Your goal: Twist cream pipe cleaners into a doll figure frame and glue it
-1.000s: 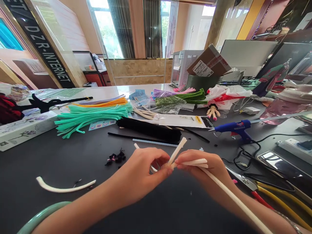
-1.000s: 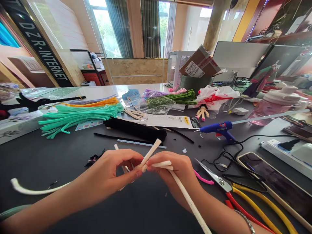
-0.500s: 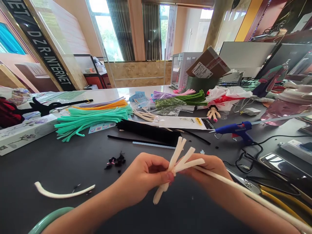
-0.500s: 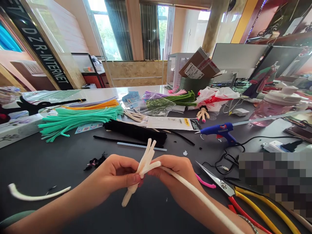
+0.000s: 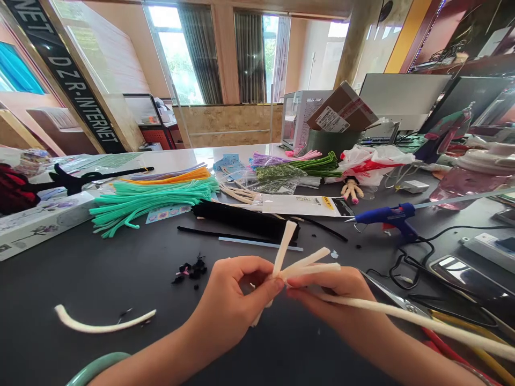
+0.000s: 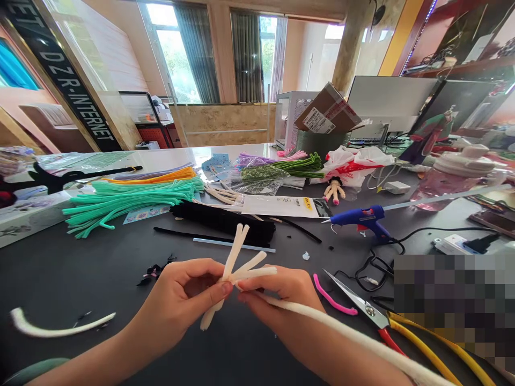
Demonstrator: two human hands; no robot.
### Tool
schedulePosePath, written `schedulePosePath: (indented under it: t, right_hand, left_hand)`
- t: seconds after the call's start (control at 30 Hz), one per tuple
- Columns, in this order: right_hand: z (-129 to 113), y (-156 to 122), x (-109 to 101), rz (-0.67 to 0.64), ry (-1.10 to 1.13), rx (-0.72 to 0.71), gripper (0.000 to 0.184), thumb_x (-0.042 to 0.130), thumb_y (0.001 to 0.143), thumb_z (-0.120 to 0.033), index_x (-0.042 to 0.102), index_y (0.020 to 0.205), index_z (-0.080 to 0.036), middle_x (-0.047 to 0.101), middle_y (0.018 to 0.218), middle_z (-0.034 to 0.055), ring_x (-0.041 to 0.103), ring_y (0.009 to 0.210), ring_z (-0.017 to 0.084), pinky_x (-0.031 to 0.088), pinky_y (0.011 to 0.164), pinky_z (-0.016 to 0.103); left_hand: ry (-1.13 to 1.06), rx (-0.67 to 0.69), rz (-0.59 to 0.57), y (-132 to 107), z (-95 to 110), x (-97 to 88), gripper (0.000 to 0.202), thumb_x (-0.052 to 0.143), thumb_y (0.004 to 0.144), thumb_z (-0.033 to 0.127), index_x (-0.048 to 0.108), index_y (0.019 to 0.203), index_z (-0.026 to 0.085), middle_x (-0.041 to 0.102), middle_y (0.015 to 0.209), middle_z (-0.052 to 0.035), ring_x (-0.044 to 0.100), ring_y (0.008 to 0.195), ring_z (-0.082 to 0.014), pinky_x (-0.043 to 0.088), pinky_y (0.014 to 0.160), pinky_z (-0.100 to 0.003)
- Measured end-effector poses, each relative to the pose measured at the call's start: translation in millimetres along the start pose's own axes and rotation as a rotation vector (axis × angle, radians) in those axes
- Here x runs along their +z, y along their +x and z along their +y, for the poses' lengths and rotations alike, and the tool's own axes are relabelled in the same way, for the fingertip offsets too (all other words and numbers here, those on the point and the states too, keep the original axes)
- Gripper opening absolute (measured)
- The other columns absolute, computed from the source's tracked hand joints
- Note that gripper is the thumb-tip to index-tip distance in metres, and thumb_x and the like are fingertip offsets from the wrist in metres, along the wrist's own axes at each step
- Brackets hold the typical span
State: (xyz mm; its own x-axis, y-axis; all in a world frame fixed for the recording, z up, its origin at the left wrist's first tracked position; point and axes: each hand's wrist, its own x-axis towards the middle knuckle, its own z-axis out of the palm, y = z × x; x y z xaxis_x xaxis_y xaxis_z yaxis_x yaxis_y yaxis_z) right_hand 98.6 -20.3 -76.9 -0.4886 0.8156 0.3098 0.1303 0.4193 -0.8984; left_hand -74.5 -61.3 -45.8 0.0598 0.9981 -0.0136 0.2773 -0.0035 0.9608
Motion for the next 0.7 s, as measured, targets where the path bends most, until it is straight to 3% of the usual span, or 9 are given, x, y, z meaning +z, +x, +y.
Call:
schedulePosePath:
  t: [0.13,0.23,0.43,0.7]
  right_hand:
    - [0.2,-0.2,1.8,-0.07,-0.114,0.0,0.012,0.065,0.075,-0.018,0.076,0.08,-0.02,0.075,0.076,0.0027,0.071,0.075,0.019,0.054,0.066,0.022]
    - [-1.9,-1.9,4.2,-0.04,-0.183,-0.008,0.014,0.063,0.074,-0.016,0.075,0.079,-0.019,0.075,0.073,0.0026,0.071,0.074,0.02,0.053,0.06,0.02]
    - [-2.0,-1.9,6.3,-0.072,-0.306,-0.088,0.016,0.058,0.074,-0.015,0.074,0.073,-0.017,0.073,0.067,0.0033,0.067,0.062,0.017,0.048,0.053,0.02]
    - [-0.9,-3.6,0.3,-0.198,-0.477,-0.067,0.013,0.06,0.076,-0.016,0.069,0.067,-0.017,0.063,0.053,-0.002,0.054,0.045,0.009,0.038,0.045,0.017]
  left_hand:
    - [0.23,0.117,0.107,-0.9,-0.4,1.3,0.021,0.055,0.076,0.027,0.066,0.064,0.013,0.054,0.057,-0.0005,0.047,0.054,-0.0111,0.036,0.048,-0.021]
    - [0.369,0.189,0.154,-1.4,-2.3,2.0,0.021,0.052,0.076,0.022,0.066,0.062,0.014,0.054,0.054,0.0009,0.046,0.054,-0.0107,0.035,0.051,-0.021]
    - [0.489,0.22,0.153,-0.1,-8.6,2.5,0.019,0.05,0.074,0.018,0.062,0.06,0.015,0.052,0.054,0.0022,0.044,0.052,-0.01,0.034,0.051,-0.021]
    - [0.642,0.229,0.106,2.4,-13.4,2.3,0.018,0.048,0.071,0.01,0.051,0.055,0.016,0.044,0.053,0.0046,0.04,0.051,-0.0082,0.029,0.05,-0.02]
